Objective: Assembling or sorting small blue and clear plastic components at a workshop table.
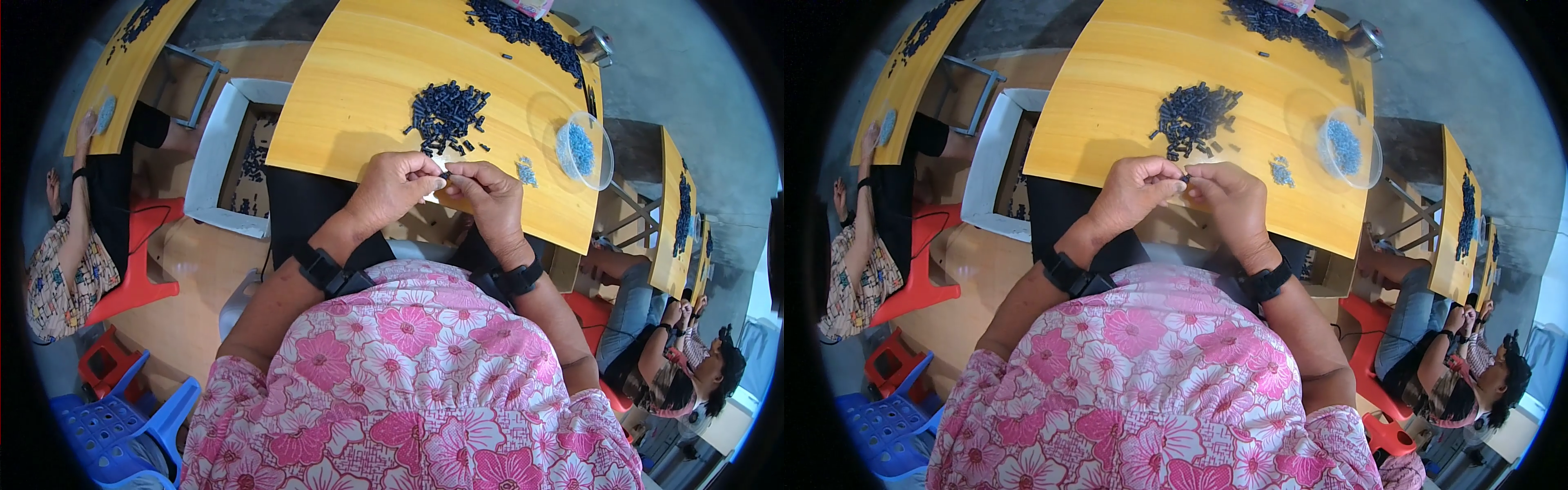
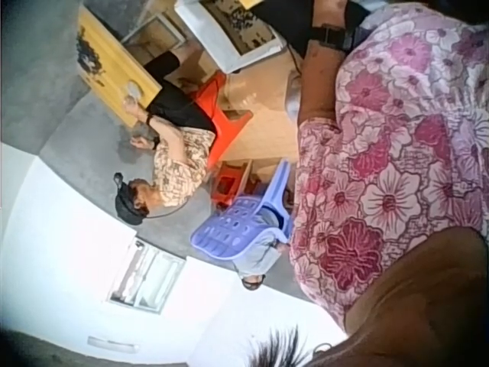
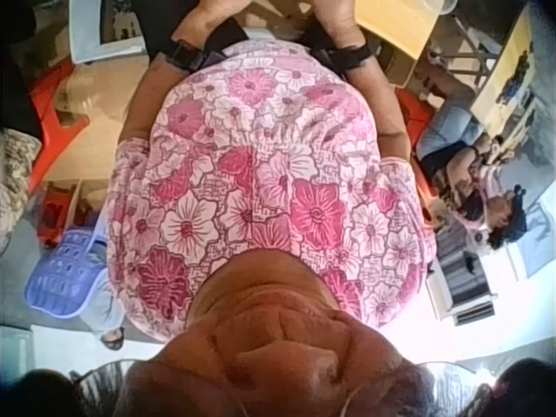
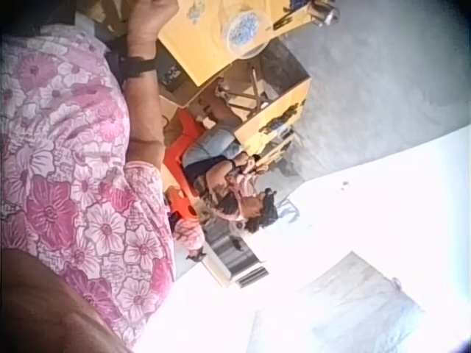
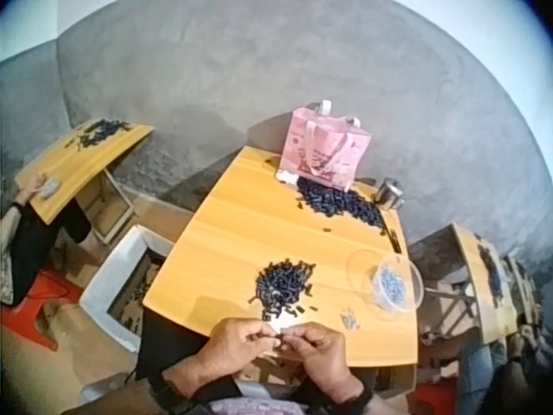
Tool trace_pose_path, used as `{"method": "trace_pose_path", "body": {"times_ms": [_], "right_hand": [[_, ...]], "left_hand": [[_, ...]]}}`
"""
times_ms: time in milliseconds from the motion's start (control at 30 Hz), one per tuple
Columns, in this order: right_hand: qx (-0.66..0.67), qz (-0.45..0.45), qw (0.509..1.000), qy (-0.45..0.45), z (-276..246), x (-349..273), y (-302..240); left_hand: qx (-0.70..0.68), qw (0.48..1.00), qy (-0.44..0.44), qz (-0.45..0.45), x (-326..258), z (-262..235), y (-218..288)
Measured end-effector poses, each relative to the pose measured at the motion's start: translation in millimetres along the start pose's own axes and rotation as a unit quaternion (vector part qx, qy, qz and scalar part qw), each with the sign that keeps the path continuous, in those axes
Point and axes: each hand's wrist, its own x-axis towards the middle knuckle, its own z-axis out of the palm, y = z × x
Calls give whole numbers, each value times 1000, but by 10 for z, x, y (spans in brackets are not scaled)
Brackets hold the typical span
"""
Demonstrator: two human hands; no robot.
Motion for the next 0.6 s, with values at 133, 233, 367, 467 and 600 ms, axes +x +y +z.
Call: {"method": "trace_pose_path", "body": {"times_ms": [133,233,367,467,600], "right_hand": [[-36,-29,999,3,4,-15,7],[-43,-26,999,4,-5,-3,50],[-167,-124,978,30,8,-38,138],[-210,-200,956,42,33,-51,116],[-221,-233,947,29,40,-41,100]], "left_hand": [[-18,1000,-4,1,-16,5,-15],[-7,1000,-5,21,-24,19,-23],[-22,999,19,25,-32,62,-24],[-12,999,20,22,-40,51,-11],[-23,999,14,17,-43,38,-18]]}}
